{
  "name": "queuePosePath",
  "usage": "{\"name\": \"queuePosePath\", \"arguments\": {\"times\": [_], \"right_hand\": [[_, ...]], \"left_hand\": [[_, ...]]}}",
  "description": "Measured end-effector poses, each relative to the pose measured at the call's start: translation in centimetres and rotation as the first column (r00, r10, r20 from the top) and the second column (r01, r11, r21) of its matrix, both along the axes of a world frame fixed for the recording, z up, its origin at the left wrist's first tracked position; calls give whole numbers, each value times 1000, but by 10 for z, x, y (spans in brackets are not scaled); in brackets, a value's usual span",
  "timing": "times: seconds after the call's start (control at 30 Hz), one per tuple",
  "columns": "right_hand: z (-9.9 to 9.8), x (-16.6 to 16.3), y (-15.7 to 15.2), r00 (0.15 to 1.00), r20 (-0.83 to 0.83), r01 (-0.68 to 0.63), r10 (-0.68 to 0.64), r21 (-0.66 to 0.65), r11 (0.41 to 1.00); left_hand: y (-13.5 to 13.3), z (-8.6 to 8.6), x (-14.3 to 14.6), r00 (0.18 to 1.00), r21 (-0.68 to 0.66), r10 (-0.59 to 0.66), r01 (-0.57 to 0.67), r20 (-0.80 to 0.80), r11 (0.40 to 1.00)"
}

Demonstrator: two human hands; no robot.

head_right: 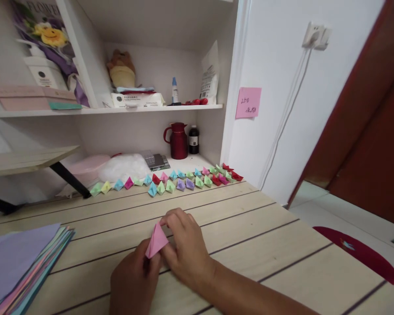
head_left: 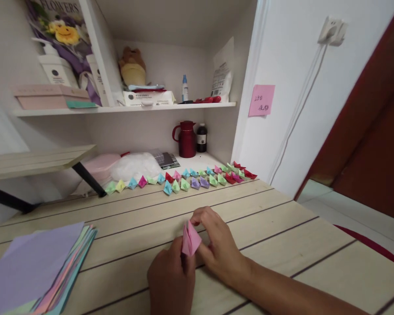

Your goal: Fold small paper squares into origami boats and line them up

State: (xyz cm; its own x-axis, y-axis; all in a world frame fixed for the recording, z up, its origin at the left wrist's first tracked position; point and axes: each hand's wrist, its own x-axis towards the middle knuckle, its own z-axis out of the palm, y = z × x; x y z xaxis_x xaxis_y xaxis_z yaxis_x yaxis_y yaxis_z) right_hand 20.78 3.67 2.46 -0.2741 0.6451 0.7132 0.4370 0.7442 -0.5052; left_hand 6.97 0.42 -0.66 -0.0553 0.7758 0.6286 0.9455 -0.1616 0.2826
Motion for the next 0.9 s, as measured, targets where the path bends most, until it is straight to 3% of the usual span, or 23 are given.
{"name": "queuePosePath", "arguments": {"times": [0.2, 0.43, 0.57, 0.7, 0.9], "right_hand": [[-3, -2, -1, 1000, -4, 24, -24, -33, 999], [-6, -6, -5, 996, -88, -17, -2, -205, 979], [-8, -8, -3, 992, -125, -45, 12, -262, 964], [-11, -8, 6, 995, -102, -30, -1, -298, 954], [-10, -2, 11, 995, -79, 50, -55, -69, 996]], "left_hand": [[-2, 13, 4, 981, 82, 55, -40, -188, 996], [-3, 6, 4, 994, 90, 67, -59, -92, 994], [-1, 6, 4, 996, -122, 76, -70, 45, 990], [3, 13, 4, 952, -404, 86, 41, 292, 914], [7, 12, 3, 875, -466, 137, 110, 464, 878]]}}
